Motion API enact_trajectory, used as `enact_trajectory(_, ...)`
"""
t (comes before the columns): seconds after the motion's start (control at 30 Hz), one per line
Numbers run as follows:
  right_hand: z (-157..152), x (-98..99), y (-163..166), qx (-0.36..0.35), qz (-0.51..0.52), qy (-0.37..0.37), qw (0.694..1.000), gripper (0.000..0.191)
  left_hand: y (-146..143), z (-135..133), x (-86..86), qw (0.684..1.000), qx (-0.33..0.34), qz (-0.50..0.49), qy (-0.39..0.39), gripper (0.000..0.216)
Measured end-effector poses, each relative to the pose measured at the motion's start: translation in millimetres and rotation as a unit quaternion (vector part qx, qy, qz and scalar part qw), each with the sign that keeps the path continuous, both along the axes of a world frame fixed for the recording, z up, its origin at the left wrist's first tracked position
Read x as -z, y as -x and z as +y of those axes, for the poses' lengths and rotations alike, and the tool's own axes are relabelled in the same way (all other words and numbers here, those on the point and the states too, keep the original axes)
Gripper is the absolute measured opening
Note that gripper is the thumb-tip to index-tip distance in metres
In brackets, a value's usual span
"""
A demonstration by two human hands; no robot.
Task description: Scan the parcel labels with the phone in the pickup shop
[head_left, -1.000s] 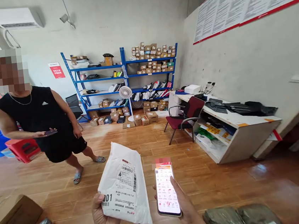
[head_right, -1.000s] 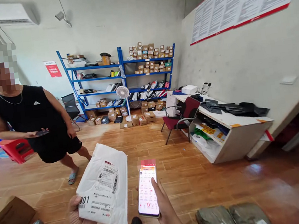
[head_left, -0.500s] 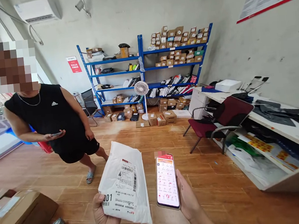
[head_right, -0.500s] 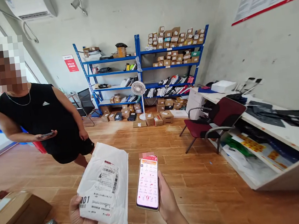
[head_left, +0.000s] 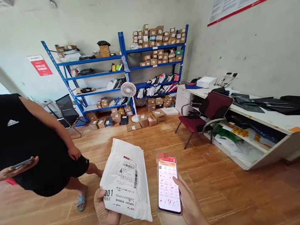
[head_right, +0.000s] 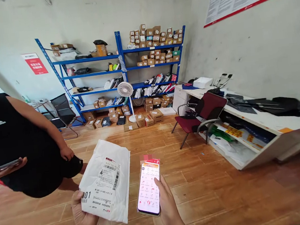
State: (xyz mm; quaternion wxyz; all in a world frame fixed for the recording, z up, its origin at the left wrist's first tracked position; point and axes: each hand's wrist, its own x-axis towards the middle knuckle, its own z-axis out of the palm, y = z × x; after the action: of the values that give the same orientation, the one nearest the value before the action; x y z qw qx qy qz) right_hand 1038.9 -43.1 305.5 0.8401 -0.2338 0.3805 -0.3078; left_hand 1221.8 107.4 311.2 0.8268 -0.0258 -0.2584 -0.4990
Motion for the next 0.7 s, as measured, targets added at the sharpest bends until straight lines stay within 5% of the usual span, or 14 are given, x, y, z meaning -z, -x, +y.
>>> enact_trajectory(0.17,12.7,5.2,-31.1,0.042,0.029,-0.017,0.999,0.085,-45.8,-3.7,7.6,0.999,0.040,-0.022,0.016,0.059)
enact_trajectory(0.33,21.5,5.8,-48.2,0.073,0.031,-0.036,0.996,0.071,-72.7,-10.3,-1.2,0.995,0.080,-0.031,0.045,0.057)
enact_trajectory(0.47,24.1,9.1,-50.1,0.032,-0.025,-0.086,0.995,0.051,-86.7,-19.3,-12.5,0.990,0.105,-0.042,0.087,0.057)
enact_trajectory(0.7,34.4,21.0,-59.9,0.058,-0.065,-0.025,0.996,0.035,-116.1,-33.3,-3.2,0.984,0.136,-0.032,0.106,0.056)
